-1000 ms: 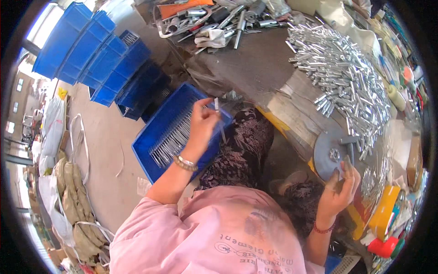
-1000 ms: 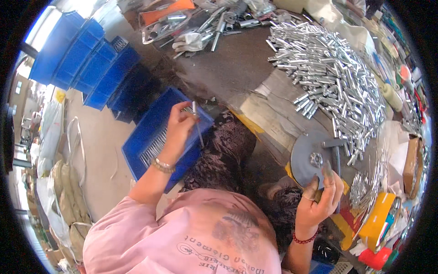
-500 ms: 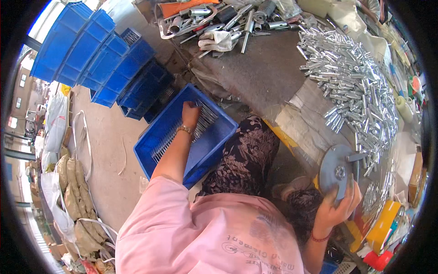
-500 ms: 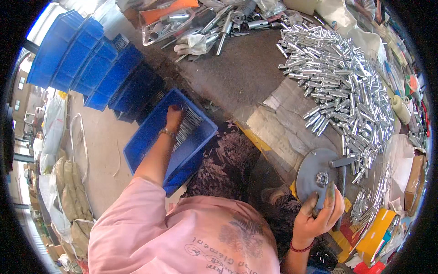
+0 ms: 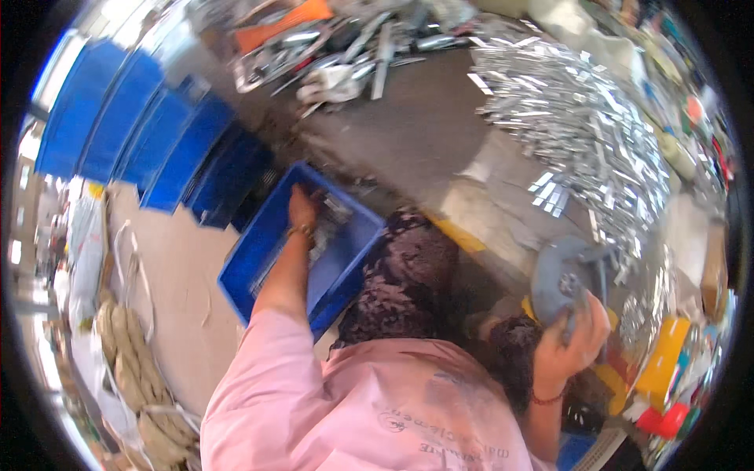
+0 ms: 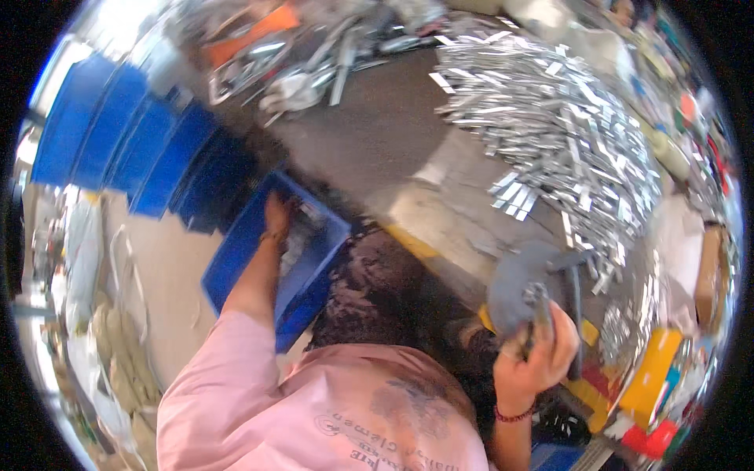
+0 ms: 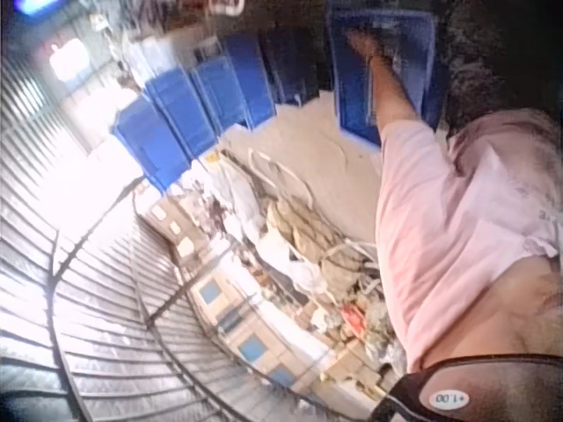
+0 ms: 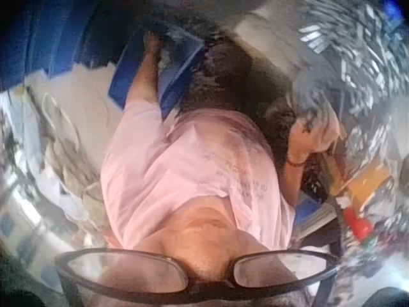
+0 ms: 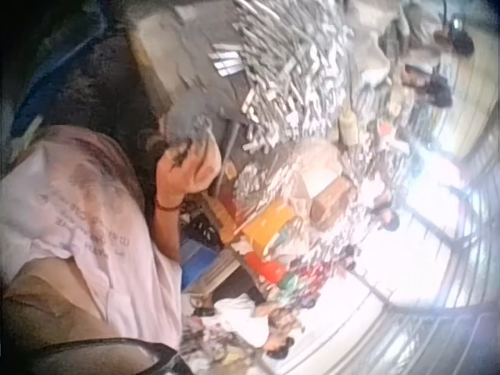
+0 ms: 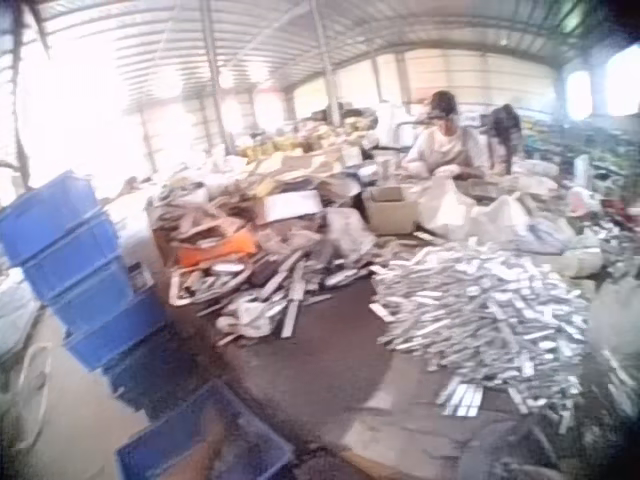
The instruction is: The person inserts a thin wire into a small metal tube, places it on a metal anvil, and strikes the assembly with a hammer before placing the completed component into a blue bin.
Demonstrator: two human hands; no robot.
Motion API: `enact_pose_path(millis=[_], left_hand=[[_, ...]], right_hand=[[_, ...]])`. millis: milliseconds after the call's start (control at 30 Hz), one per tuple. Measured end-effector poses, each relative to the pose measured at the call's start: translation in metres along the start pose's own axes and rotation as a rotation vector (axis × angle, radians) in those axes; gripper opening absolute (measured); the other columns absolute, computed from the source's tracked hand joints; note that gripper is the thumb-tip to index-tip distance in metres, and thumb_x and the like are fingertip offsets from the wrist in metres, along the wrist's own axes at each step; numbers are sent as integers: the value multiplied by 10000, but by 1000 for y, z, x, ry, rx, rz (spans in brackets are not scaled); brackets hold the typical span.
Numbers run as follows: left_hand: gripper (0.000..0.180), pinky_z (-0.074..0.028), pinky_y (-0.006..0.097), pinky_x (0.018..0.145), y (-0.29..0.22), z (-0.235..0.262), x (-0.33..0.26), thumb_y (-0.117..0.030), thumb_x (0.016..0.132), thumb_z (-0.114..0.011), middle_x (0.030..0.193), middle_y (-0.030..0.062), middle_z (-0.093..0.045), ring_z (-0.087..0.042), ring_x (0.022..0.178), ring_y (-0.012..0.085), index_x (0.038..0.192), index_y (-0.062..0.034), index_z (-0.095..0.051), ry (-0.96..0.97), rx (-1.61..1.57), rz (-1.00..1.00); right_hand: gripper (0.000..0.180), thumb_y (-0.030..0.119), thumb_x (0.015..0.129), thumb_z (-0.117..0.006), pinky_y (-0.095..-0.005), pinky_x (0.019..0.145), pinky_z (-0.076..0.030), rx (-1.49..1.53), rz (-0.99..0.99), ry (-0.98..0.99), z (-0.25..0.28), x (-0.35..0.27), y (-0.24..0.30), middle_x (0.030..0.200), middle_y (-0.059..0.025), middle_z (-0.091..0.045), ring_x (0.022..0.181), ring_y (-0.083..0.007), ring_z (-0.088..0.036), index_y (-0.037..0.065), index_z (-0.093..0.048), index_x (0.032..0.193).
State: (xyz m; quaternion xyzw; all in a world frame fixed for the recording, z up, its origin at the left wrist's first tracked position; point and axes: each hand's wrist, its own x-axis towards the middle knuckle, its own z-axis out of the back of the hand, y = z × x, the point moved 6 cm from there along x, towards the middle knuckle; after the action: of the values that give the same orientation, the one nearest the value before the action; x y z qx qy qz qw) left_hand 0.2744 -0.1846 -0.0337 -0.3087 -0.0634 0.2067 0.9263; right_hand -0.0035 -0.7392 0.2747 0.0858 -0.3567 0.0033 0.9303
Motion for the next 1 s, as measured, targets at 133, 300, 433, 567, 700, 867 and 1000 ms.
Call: enact_pose_path(millis=[133,300,433,567,700,867,1000], left_hand=[[306,-569,434,900,26,74,8,-291,1062,-719,1096,163,-779,-734,986,325,1153,1,-728,-411,85,-382],[222,-536,263,733,-173,139,-55,-247,1117,-674,975,38,-709,-620,838,83,1107,-32,-725,-460,-501,-278],[140,-503,244,741,-371,139,-149,-53,1018,-751,1020,-22,-694,-596,848,59,1158,-52,-755,-19,-500,-850],[256,-549,319,790,-455,95,-205,-38,943,-769,993,70,-697,-659,829,173,1197,-62,-742,353,-450,-1119],[343,-568,380,870,-487,53,-216,-67,908,-732,1087,113,-717,-701,924,245,1250,-52,-720,492,-187,-1116],[364,-565,345,857,-488,37,-198,-67,919,-705,1056,107,-734,-692,898,192,1281,-27,-697,585,-151,-962],[326,-559,323,790,-475,66,-210,-28,899,-754,952,45,-714,-668,844,144,1225,-45,-733,596,-398,-885]], right_hand=[[240,90,933,-706,-507,964,-582,136,46,-55,-6,13,6,1308,-170,-714,1141,-391,-709,13,-746,1156],[225,73,893,-742,-485,942,-592,162,-4,-66,2,15,8,1290,-159,-718,1095,-382,-726,22,-747,1113],[250,48,830,-773,-473,943,-590,167,-17,-83,7,15,6,1276,-144,-719,1108,-369,-724,27,-749,1078],[295,35,788,-782,-478,946,-584,215,-2,-97,14,13,4,1274,-132,-712,1106,-352,-719,38,-745,1081],[300,25,808,-778,-468,927,-595,416,-87,-102,36,16,-4,1235,-143,-723,1071,-364,-722,47,-745,1105],[267,19,855,-775,-446,809,-613,180,-269,-26,78,34,-65,1050,-153,-730,952,-348,-740,58,-750,1119],[252,89,914,-727,-516,841,-606,-67,-376,116,69,50,-159,1051,-172,-761,943,-404,-755,92,-760,1164]])
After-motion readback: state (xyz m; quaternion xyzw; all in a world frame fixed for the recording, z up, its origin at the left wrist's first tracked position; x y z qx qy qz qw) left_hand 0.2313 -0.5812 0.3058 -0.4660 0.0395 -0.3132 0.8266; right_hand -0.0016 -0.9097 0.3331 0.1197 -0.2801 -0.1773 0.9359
